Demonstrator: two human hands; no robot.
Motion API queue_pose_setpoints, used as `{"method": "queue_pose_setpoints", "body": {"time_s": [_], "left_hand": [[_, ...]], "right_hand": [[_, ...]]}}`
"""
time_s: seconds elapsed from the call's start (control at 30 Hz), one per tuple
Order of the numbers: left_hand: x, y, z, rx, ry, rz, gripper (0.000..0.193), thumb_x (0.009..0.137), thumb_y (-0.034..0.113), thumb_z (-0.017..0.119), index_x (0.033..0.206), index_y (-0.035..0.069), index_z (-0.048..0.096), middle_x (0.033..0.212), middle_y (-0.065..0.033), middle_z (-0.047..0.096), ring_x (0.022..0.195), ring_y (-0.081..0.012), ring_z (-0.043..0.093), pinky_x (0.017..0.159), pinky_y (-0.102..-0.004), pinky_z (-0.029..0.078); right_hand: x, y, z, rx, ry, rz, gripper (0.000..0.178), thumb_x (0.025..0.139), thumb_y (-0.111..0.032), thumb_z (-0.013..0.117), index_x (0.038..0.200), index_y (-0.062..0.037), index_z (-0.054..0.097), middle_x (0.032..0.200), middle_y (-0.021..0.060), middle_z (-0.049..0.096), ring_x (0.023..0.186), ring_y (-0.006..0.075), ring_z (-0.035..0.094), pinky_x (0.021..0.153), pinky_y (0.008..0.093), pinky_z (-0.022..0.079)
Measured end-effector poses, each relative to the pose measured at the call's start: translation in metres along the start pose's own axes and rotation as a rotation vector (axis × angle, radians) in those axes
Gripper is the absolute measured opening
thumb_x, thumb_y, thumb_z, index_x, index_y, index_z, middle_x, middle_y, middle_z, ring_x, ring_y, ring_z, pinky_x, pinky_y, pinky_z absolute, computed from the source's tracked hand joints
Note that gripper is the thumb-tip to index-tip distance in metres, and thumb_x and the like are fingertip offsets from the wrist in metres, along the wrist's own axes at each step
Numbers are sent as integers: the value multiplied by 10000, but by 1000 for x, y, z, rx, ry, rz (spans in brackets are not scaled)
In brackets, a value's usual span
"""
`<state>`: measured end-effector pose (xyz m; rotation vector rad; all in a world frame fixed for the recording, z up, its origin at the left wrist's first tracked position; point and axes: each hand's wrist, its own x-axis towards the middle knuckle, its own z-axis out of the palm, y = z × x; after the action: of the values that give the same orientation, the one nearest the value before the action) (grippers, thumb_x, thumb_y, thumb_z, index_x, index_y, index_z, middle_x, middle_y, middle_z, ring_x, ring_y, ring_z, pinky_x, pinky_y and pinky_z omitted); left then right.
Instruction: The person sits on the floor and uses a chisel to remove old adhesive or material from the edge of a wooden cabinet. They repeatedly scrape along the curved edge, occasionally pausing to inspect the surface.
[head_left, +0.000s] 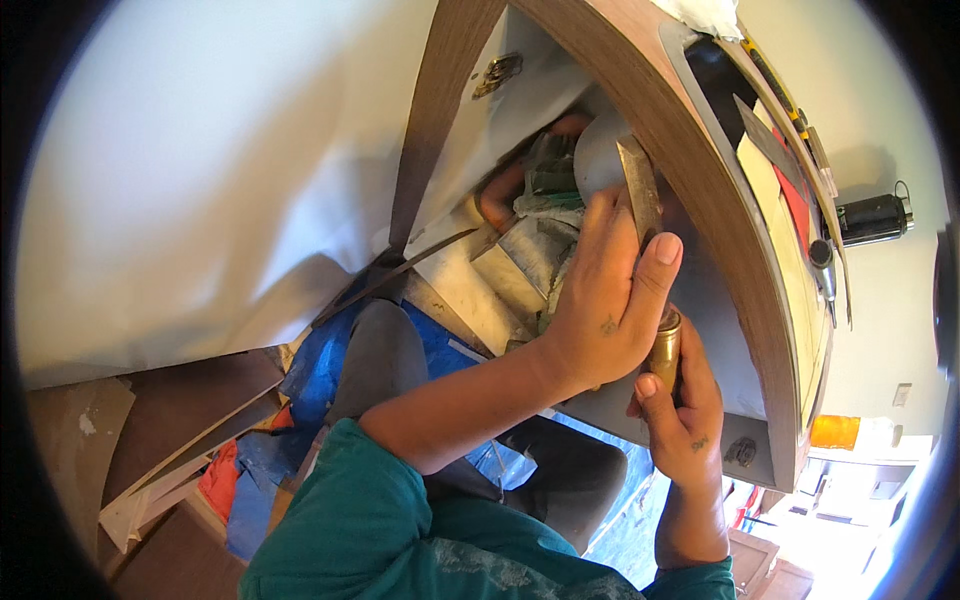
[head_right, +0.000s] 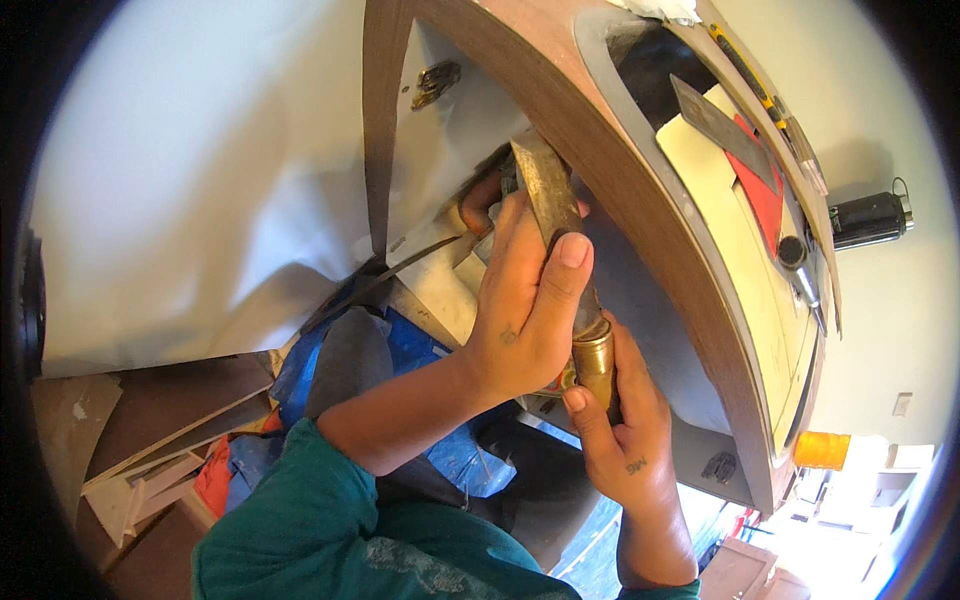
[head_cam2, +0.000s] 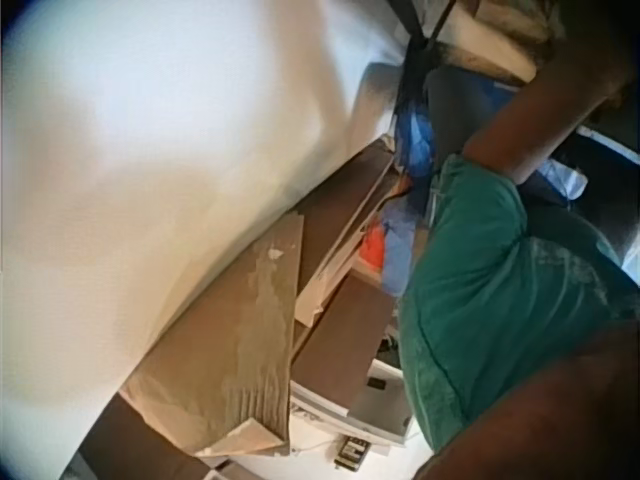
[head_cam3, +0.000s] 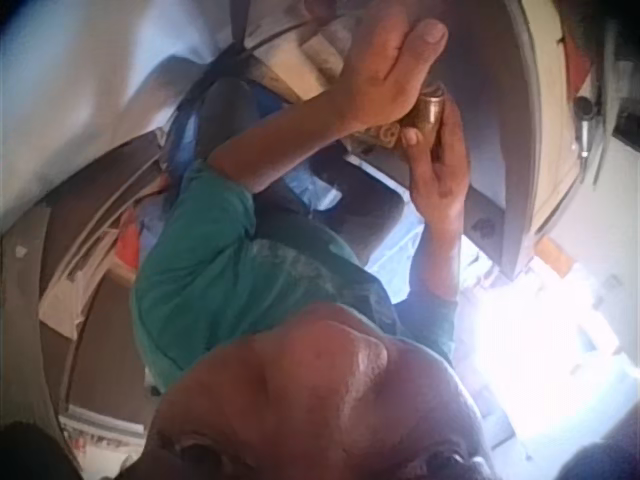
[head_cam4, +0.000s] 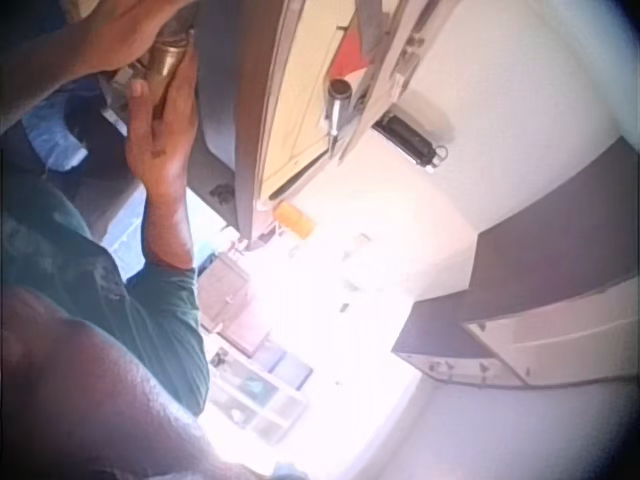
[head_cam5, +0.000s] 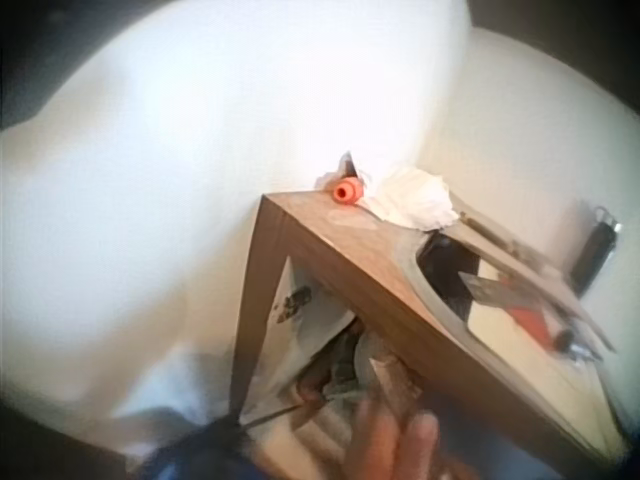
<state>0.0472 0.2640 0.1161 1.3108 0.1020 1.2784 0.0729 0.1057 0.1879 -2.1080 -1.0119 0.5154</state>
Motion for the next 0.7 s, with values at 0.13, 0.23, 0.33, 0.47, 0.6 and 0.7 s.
{"method": "queue_pose_setpoints", "body": {"time_s": [0.13,0.23,0.33,0.47,0.6,0.7], "left_hand": [[6,-5,4,52,24,53,324,1084,255,444,1183,-47,507,1053,-174,497,931,-276,494,850,-381,416],[8,-4,3,64,36,60,313,1076,255,463,1164,-42,507,1052,-180,496,931,-287,498,851,-390,418],[10,-7,4,50,43,91,287,1066,232,474,1155,-38,508,1045,-178,496,910,-278,507,840,-391,430],[2,3,4,14,5,-18,233,1050,176,468,1140,-35,513,1045,-181,499,893,-257,521,821,-383,445],[-2,3,6,2,-25,-2,189,1041,146,464,1098,-25,523,954,-146,529,809,-210,528,743,-351,459],[-5,3,8,-74,-47,-62,177,1040,144,466,1071,-19,528,879,-114,541,736,-185,521,686,-333,461]], "right_hand": [[4,5,0,40,26,1,582,984,-243,630,1468,23,446,1147,153,648,884,176,639,805,315,513],[8,6,5,98,32,8,580,992,-258,621,1468,23,448,1038,109,642,767,118,600,692,266,491],[13,13,9,103,29,-26,594,999,-273,617,1470,39,433,986,77,628,708,91,570,613,232,471],[9,15,9,132,29,-38,594,1006,-265,603,1476,49,421,921,53,615,660,87,559,567,225,460],[1,21,12,173,64,-28,583,1010,-248,591,1487,41,420,847,42,610,630,87,556,556,227,450],[-1,25,14,201,56,-2,578,1012,-234,586,1492,41,417,824,41,610,622,88,556,554,226,453]]}}
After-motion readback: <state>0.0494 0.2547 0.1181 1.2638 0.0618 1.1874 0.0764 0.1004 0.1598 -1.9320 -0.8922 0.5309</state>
